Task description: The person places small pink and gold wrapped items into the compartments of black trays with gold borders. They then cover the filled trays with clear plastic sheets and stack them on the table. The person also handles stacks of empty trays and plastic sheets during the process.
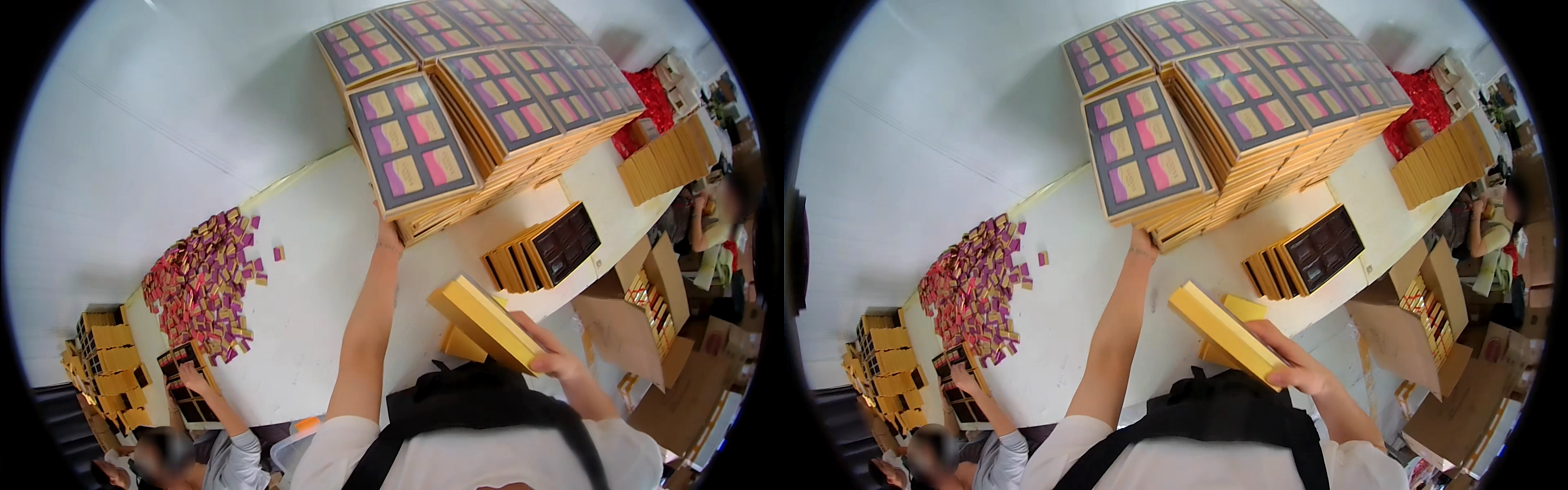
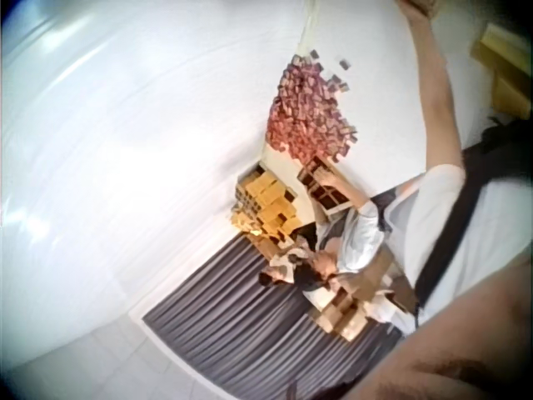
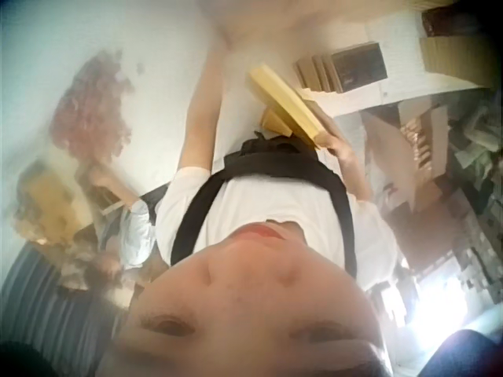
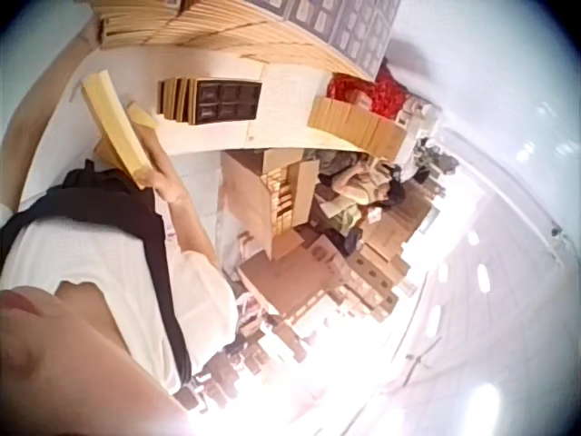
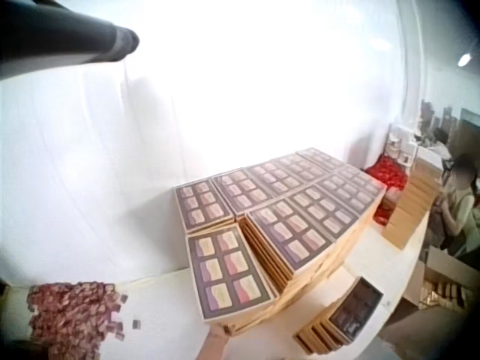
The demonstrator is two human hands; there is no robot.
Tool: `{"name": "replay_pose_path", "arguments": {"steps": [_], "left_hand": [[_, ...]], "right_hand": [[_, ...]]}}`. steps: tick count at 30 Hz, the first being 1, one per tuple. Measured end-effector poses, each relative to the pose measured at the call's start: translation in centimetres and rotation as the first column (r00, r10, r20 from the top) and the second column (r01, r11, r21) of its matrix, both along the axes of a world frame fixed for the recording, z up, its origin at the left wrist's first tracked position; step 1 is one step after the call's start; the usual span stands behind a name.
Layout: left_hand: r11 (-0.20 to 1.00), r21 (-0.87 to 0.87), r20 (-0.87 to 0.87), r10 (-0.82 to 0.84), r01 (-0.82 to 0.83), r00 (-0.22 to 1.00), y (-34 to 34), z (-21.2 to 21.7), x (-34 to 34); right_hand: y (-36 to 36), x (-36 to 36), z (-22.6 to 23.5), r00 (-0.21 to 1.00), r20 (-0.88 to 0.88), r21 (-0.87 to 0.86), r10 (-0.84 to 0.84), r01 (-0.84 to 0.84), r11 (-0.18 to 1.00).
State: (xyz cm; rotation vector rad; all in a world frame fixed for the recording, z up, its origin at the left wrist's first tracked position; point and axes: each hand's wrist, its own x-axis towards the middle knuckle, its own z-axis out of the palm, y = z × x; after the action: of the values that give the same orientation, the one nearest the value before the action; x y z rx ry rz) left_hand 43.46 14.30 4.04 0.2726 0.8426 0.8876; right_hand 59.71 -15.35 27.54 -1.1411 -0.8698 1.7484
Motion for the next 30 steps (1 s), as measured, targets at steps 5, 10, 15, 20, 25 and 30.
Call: {"name": "replay_pose_path", "arguments": {"steps": [5, 10, 15, 20, 25, 30], "left_hand": [[0.961, -0.037, -0.313, -0.272, 0.275, 0.91, 1.8, 2.2, -0.5], [0.988, -0.105, -0.027, -0.119, 0.116, 0.992, 1.0, 0.8, 1.4], [0.995, 0.067, 0.012, -0.072, 0.071, 0.997, 3.9, -4.5, 0.9], [0.996, 0.059, -0.072, -0.068, 0.073, 0.995, 5.1, -1.4, 0.8], [0.911, 0.257, -0.004, 0.334, -0.321, 0.943, 3.6, 11.2, -2.8], [0.799, 0.601, 0.018, -0.017, 0.003, 1.0, 1.6, 24.5, -0.3]], "right_hand": [[1.3, 1.8, 3.7, 0.996, -0.076, 0.039, -0.046, 0.049, 0.998], [-2.4, 8.7, 4.2, 0.931, -0.292, 0.251, -0.221, 0.298, 0.921], [-6.3, 11.2, 6.9, 0.828, -0.304, 0.317, -0.47, 0.554, 0.77], [-4.9, 13.6, 5.9, 0.808, -0.197, 0.377, -0.555, 0.585, 0.718], [-4.8, 15.0, 5.8, 0.783, -0.115, 0.465, -0.612, 0.586, 0.663], [-3.6, 17.5, 5.0, 0.728, 0.009, 0.543, -0.685, 0.572, 0.615]]}}
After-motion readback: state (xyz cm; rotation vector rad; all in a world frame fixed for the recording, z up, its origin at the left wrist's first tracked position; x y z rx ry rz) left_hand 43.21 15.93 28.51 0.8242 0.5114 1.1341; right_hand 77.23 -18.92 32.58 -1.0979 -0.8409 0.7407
